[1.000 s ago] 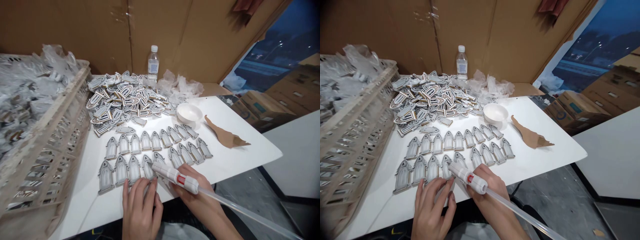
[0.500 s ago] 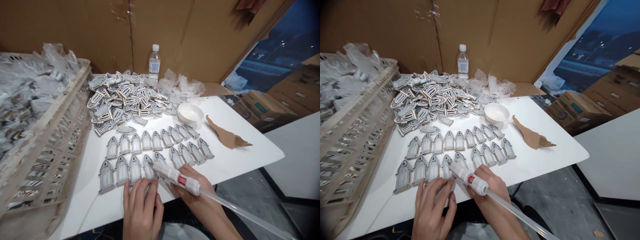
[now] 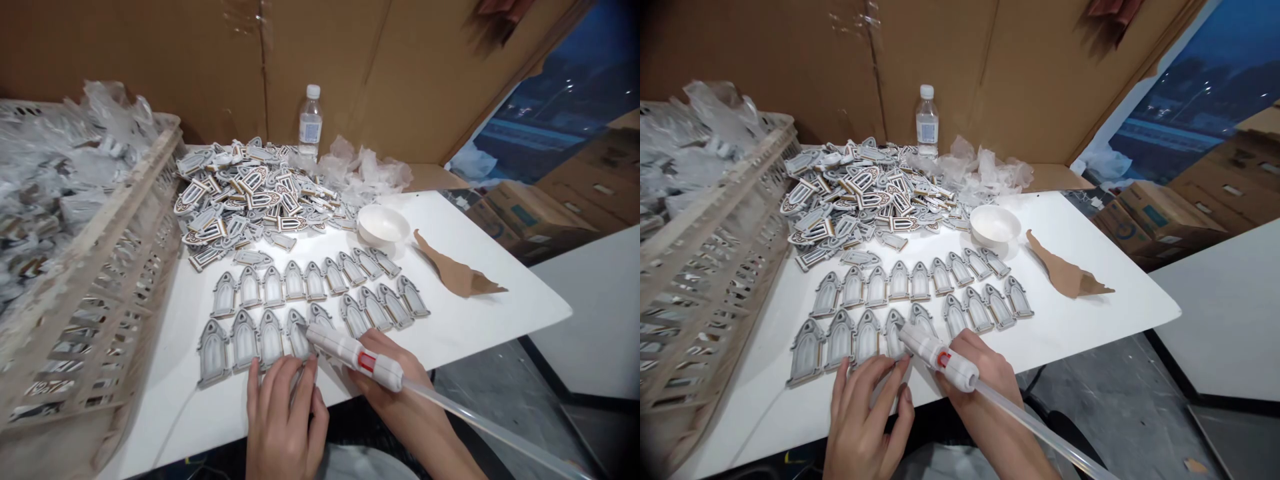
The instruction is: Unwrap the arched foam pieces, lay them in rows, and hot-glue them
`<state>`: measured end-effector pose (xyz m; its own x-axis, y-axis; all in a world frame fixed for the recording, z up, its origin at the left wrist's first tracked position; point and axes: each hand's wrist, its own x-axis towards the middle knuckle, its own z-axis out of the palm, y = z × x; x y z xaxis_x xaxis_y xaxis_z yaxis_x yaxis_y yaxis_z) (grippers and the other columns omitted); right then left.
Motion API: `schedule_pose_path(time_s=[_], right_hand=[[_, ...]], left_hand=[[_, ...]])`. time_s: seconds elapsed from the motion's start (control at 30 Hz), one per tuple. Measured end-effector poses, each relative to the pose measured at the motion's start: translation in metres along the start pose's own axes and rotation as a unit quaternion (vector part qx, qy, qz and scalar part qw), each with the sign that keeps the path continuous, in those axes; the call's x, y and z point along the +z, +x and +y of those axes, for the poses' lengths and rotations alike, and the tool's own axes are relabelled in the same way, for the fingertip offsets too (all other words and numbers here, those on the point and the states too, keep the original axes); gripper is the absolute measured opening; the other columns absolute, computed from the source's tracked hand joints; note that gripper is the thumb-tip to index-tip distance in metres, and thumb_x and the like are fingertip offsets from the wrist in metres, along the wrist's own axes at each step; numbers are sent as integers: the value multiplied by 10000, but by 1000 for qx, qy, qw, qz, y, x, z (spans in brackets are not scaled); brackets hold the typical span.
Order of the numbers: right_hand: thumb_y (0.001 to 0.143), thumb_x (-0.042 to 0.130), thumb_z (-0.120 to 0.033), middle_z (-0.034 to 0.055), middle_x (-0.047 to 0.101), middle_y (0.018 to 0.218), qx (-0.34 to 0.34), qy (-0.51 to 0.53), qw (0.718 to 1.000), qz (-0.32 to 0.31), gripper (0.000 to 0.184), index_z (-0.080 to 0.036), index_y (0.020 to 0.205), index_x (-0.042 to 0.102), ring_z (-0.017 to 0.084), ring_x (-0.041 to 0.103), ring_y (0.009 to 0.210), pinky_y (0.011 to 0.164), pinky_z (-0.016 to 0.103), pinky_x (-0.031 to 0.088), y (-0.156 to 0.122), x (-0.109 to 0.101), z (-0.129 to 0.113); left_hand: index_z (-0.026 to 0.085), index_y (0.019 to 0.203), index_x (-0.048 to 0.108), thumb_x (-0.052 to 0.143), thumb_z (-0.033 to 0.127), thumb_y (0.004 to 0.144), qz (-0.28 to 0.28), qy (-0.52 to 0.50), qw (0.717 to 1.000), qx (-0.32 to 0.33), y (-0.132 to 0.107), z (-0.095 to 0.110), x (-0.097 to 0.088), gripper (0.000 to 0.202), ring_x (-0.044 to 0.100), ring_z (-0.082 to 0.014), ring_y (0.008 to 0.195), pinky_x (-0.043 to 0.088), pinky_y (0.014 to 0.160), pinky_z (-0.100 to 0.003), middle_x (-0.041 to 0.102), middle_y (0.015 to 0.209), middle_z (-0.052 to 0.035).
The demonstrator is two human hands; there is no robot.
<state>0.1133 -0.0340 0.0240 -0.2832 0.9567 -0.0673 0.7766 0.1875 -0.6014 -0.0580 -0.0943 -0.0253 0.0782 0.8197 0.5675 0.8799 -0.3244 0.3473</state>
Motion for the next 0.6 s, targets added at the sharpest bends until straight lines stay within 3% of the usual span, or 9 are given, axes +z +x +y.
schedule_pose_path(time_s=[0.17,0.33,0.6], right_hand=[[836,522,-182,-8,511,727,1,6,1000,2,193,-215,652,473,127,532,609,562,230,379,-1,3,3],[855,521,-233,-6,506,736,3,10,1000,-7,204,-221,660,462,128,527,591,553,234,388,-1,7,9],[862,524,-254,0,507,752,-22,-21,1000,-6,216,-211,659,463,122,523,617,557,223,382,-4,6,9]], left_hand=[[138,1199,621,605,116,826,2,-4,1000,-5,0,2,0,374,572,-236,1085,254,1136,-525,632,1085,-116],[149,1137,654,554,98,856,41,-40,997,-56,3,9,2,303,577,-230,1072,270,1123,-543,645,1054,-105],[143,1102,671,547,109,863,49,-39,996,-58,2,9,3,272,584,-233,1058,250,1130,-546,651,1037,-110]])
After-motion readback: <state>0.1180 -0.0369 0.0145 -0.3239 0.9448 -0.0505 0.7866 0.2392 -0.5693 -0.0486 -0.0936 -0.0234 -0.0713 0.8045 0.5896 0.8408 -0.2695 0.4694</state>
